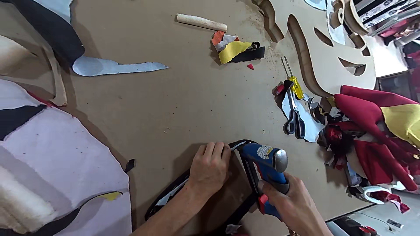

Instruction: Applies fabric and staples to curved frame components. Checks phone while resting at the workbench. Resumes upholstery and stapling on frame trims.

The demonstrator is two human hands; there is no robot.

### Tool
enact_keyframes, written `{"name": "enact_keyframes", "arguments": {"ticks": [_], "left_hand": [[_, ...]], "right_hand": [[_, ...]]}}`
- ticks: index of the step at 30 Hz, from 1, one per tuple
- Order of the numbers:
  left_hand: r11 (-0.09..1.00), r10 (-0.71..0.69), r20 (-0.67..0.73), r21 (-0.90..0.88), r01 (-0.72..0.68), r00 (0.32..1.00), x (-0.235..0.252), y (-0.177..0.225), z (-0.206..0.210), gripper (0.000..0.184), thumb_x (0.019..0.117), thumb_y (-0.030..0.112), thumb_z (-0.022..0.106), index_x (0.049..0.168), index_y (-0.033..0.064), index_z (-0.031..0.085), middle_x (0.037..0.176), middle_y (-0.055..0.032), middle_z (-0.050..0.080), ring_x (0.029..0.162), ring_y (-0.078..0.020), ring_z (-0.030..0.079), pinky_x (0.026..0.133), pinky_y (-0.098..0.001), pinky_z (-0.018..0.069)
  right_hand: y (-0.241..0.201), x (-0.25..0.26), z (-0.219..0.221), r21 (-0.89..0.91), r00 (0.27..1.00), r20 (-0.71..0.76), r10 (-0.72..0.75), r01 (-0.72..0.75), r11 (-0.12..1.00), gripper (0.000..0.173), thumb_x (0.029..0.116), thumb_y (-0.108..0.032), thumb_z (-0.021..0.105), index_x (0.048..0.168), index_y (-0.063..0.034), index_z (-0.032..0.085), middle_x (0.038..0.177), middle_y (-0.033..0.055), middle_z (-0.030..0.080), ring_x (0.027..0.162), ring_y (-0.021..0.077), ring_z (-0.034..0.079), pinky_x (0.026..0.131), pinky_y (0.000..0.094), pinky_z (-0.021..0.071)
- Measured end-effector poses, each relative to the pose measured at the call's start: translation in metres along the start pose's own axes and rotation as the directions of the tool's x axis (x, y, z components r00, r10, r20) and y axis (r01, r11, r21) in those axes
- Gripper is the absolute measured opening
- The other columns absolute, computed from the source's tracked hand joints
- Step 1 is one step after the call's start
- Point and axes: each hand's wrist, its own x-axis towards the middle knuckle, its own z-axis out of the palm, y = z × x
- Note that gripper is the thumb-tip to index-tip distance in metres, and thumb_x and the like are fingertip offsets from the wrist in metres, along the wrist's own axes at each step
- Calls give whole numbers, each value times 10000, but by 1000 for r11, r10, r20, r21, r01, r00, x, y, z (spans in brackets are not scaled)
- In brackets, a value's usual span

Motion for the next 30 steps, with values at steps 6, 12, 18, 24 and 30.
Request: {"name": "enact_keyframes", "arguments": {"ticks": [6, 12, 18, 24, 30], "left_hand": [[996, -78, 28, -50, 80, 997, 8, 9, 3, 210, 924, 232, 582, 897, 124, 760, 827, -28, 650, 748, -220, 624, 585, -356, 487], [983, -160, 47, -86, 164, 986, 7, 14, -2, 220, 953, 253, 605, 993, 175, 806, 932, 5, 712, 851, -195, 653, 680, -349, 533], [994, -107, -4, -5, 107, 994, 6, 17, 2, 234, 921, 233, 601, 1003, 150, 804, 941, -8, 722, 839, -204, 652, 673, -349, 515], [991, -122, -22, 52, 123, 992, -37, -8, -29, 240, 983, 201, 587, 1088, 118, 787, 1016, -61, 747, 878, -240, 694, 724, -378, 557], [985, 14, -62, 171, -3, 998, -55, -24, -39, 228, 951, 98, 591, 1073, 111, 783, 1029, -66, 751, 865, -237, 697, 717, -357, 563]], "right_hand": [[-5, 2, 0, -11, 1000, 24, -10, 10, 1000, 319, 827, -445, 710, 999, -176, 710, 725, -60, 688, 585, 92, 665, 547, 345, 589], [-5, 4, 0, -27, 999, 36, -10, 11, 1000, 327, 822, -459, 710, 1000, -185, 707, 738, -66, 688, 602, 87, 669, 560, 347, 591], [-6, 9, -1, 18, 997, 74, -10, 8, 1000, 370, 829, -484, 715, 1044, -182, 713, 750, -54, 701, 601, 104, 679, 560, 351, 603], [5, 9, -9, 78, 994, 107, -24, 16, 997, 378, 845, -476, 727, 1052, -162, 700, 737, -40, 697, 583, 116, 671, 543, 344, 596], [47, 0, -35, 22, 998, -31, 62, -62, 998, 427, 855, -412, 736, 1135, -93, 688, 768, 21, 714, 608, 170, 692, 580, 421, 609]]}}
